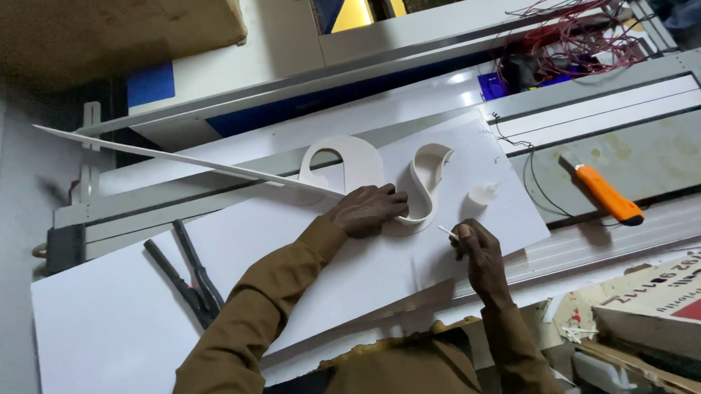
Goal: Manually assembling a 3D sign component by gluing a thin plastic strip to a curved base.
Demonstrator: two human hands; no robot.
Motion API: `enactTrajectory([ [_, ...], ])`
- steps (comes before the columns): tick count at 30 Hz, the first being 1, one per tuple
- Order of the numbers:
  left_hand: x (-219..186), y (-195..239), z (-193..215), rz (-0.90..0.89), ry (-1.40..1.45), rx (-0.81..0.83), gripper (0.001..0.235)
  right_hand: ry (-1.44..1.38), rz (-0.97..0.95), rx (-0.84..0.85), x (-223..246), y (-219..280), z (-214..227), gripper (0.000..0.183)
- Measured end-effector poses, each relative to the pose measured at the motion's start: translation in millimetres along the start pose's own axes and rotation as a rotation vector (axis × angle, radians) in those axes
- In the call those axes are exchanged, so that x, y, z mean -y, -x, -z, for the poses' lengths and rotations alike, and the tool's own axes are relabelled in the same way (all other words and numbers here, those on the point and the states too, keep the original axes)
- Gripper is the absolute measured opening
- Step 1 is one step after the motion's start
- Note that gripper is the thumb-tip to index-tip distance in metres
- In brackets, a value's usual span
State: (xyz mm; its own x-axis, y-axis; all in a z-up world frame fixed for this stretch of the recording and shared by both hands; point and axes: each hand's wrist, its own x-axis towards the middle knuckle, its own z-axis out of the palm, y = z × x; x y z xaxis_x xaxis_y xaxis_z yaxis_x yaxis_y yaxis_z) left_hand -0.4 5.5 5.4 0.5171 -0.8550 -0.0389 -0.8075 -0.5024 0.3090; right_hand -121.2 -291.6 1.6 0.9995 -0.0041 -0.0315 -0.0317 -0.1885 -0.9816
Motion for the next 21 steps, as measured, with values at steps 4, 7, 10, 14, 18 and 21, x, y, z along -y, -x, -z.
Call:
enactTrajectory([
  [4, -1, -2, 1, -0.019, -0.022, 0.022, 0.051, 0.250, -0.025, -0.109, 15, -7, 22, 0.048],
  [7, -3, -1, 8, -0.004, 0.014, 0.047, 0.052, 0.547, 0.218, -0.210, 18, -9, 24, 0.039],
  [10, 4, -2, -7, -0.001, -0.011, 0.052, 0.053, 0.620, 0.298, -0.136, 28, -3, 14, 0.045],
  [14, 12, -10, -27, 0.013, -0.023, 0.053, 0.051, 0.525, 0.373, -0.119, 32, -7, -4, 0.054],
  [18, 4, -6, -10, 0.026, -0.032, 0.058, 0.051, 0.514, 0.372, -0.290, 14, -8, -20, 0.057],
  [21, -6, -1, 7, 0.019, -0.021, 0.040, 0.049, 0.563, 0.390, -0.413, -7, -6, -22, 0.043],
])
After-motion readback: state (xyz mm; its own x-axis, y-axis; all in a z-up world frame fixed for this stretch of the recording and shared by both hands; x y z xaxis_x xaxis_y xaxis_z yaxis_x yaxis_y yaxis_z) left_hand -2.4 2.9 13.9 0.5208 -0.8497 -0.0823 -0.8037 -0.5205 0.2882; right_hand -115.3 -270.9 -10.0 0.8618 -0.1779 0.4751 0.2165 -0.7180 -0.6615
